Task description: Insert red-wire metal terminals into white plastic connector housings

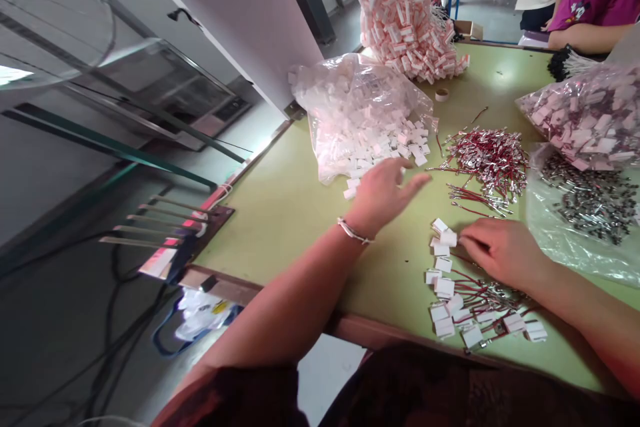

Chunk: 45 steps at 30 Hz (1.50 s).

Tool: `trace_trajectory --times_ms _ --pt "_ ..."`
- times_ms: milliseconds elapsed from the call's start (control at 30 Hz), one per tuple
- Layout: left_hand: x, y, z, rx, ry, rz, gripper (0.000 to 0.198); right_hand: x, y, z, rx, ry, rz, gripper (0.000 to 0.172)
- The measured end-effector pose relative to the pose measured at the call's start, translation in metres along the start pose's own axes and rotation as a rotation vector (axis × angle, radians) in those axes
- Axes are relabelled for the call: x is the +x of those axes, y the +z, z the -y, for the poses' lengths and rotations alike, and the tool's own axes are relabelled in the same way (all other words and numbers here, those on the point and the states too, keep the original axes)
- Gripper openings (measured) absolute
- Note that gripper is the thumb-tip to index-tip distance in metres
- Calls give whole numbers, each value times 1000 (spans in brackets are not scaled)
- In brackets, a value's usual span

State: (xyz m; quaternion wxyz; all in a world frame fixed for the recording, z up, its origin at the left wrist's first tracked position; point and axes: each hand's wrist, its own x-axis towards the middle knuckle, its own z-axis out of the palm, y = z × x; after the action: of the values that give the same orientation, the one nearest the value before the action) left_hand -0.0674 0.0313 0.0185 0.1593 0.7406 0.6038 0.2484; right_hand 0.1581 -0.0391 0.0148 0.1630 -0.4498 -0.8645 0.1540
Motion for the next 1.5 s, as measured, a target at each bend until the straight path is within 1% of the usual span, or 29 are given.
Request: trace_trajectory --times_ms 33,67,100,133,200,233,300,367,433,533,600,667,733,800,833,900,1033,1167,1267,1333,1400,1500 --pt "4 -2 8 121 -88 -42 43 -1 -1 2 31 -18 39 25" --pt "8 -3 15 221 -149 -40 41 -1 -2 2 59 -17 57 26" --pt "11 -2 21 296 -177 -10 37 0 -3 0 71 10 42 27" --pt "14 -1 25 344 -180 23 33 2 -3 -3 54 56 1 27" --pt "17 2 30 374 -149 58 26 9 -1 -14 -69 156 -89 25" --pt "17 4 31 361 -127 54 25 13 1 -20 -158 189 -111 23" --pt "17 6 31 297 -88 30 24 20 8 -29 -311 206 -94 19" --pt "16 7 33 184 -71 10 24 23 14 -33 -396 188 -51 18" --pt "14 7 36 27 -89 -2 23 22 17 -33 -414 186 -43 18" --pt "11 6 37 -278 -182 -20 22 18 13 -28 -303 211 -77 16" --pt "8 6 30 -510 -240 8 21 16 6 -23 -163 244 -93 14" --pt "3 7 18 -738 -268 100 18 15 -1 -17 2 276 -105 13" --pt "-2 11 5 -944 -297 240 13 15 -6 -13 170 291 -128 13" --pt "-7 16 -7 -1123 -358 368 10 15 -9 -10 304 277 -154 12" --pt "-9 18 -11 -1191 -396 412 9 15 -9 -9 343 263 -164 12" --pt "-11 23 -16 -1264 -454 451 8 15 -9 -8 358 234 -180 13" --pt "-13 29 -17 -1230 -469 466 13 13 -8 -10 245 220 -219 13" --pt "-15 28 -18 -1054 -386 462 22 12 -7 -14 10 133 -266 18" --pt "-17 29 -20 -980 -289 399 34 10 -7 -15 -138 73 -291 23" --pt "-17 31 -21 -981 -240 331 42 10 -7 -15 -136 72 -283 24" --pt "-18 33 -21 -962 -213 300 39 10 -7 -15 -96 71 -253 24" --pt "-19 35 -21 -909 -194 313 24 10 -8 -15 -80 59 -200 26"
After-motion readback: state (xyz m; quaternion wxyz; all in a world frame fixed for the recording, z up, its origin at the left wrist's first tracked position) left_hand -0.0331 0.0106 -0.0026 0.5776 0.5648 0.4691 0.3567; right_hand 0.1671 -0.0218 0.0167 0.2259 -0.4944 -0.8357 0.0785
